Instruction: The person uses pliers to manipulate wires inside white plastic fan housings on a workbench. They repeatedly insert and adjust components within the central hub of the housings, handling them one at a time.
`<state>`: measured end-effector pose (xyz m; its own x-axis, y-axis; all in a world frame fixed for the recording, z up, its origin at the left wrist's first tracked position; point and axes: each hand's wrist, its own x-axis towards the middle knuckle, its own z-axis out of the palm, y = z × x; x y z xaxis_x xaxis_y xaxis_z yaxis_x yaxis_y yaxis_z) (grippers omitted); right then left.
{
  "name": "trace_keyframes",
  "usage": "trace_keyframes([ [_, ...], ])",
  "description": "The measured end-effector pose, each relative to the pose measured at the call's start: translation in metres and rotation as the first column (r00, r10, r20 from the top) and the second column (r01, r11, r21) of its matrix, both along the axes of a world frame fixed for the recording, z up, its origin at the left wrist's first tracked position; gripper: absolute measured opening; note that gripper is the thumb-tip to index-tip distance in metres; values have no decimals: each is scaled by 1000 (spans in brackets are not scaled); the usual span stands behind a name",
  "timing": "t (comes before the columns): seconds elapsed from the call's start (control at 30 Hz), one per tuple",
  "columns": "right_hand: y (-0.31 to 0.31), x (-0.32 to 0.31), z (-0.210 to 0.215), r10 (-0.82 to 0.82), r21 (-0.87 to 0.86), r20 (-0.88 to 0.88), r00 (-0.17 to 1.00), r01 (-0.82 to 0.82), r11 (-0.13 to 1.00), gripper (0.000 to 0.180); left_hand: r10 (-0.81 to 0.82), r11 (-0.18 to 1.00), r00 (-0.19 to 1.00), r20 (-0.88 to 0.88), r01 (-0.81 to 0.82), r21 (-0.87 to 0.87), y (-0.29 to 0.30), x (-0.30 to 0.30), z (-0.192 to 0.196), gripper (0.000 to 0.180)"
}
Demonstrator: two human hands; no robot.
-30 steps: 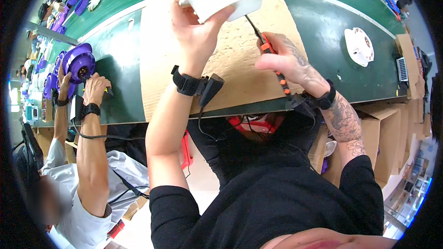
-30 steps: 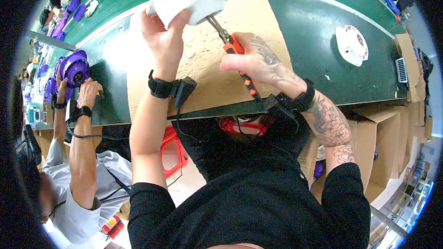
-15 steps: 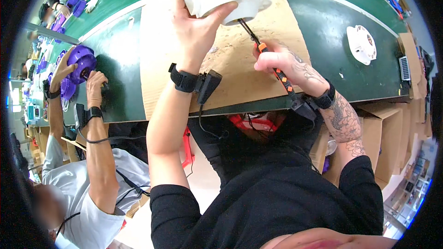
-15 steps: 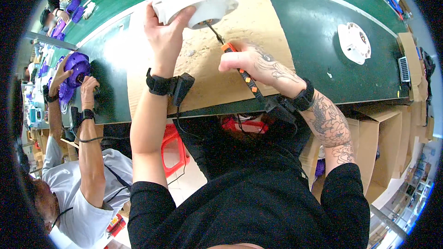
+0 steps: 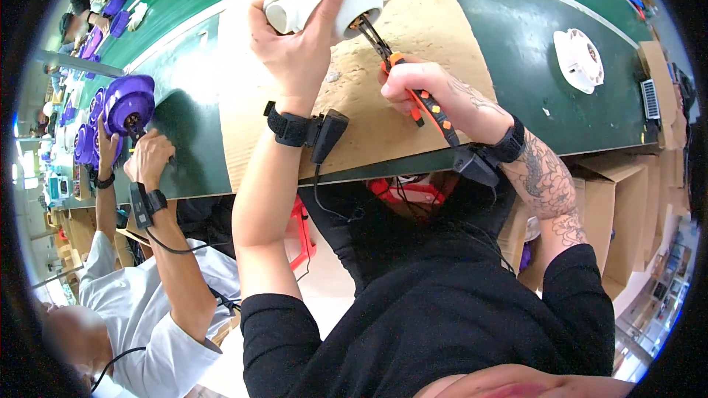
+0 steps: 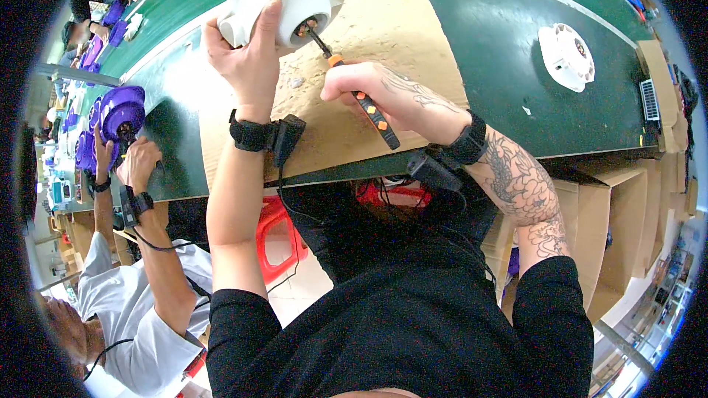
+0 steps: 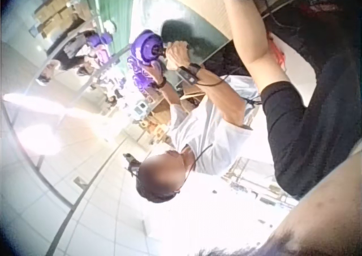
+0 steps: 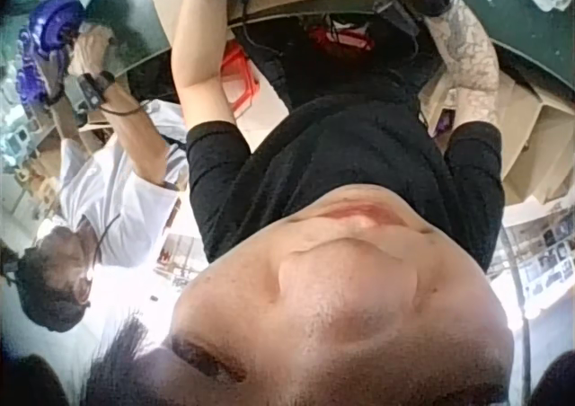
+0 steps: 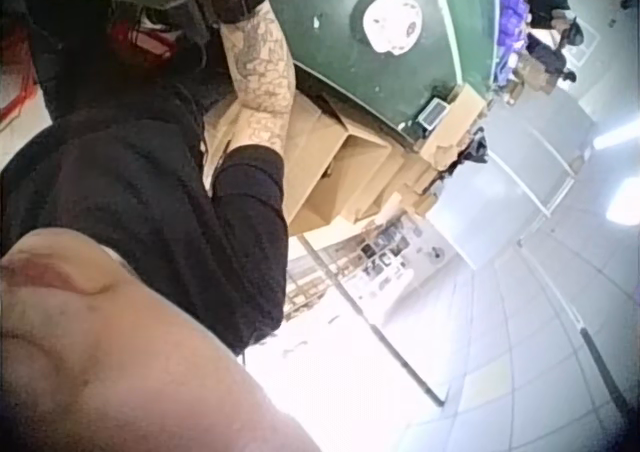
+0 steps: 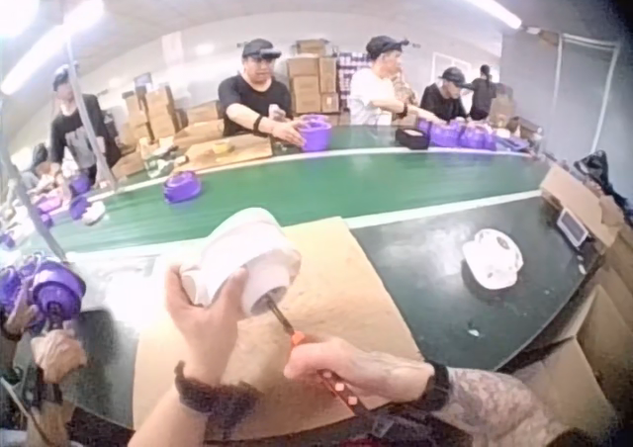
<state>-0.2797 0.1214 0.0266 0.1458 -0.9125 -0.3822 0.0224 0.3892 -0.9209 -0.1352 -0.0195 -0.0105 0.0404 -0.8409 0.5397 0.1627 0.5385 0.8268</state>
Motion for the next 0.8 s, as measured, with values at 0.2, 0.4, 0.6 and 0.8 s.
trace_keyframes([
  [0.2, -4, -7, -11, 18, 89, 205, 979, -37, 995, 21, 55, 998, 998, 13, -55, -26, -5, -1, 0, 50],
  [0.4, -11, 10, -32, -121, 242, 671, 731, -62, 968, 24, 87, 996, 994, 62, -88, 5, -3, -2, 2, 50],
  [0.6, -17, 25, -17, -100, 145, 238, 966, 67, 987, 21, 295, 953, 934, 203, -273, -132, -26, 8, -9, 50],
  [0.8, 19, 28, -41, -66, 250, 736, 674, -180, 952, 19, 483, 864, 825, 293, -504, -3, -65, 30, -12, 53],
])
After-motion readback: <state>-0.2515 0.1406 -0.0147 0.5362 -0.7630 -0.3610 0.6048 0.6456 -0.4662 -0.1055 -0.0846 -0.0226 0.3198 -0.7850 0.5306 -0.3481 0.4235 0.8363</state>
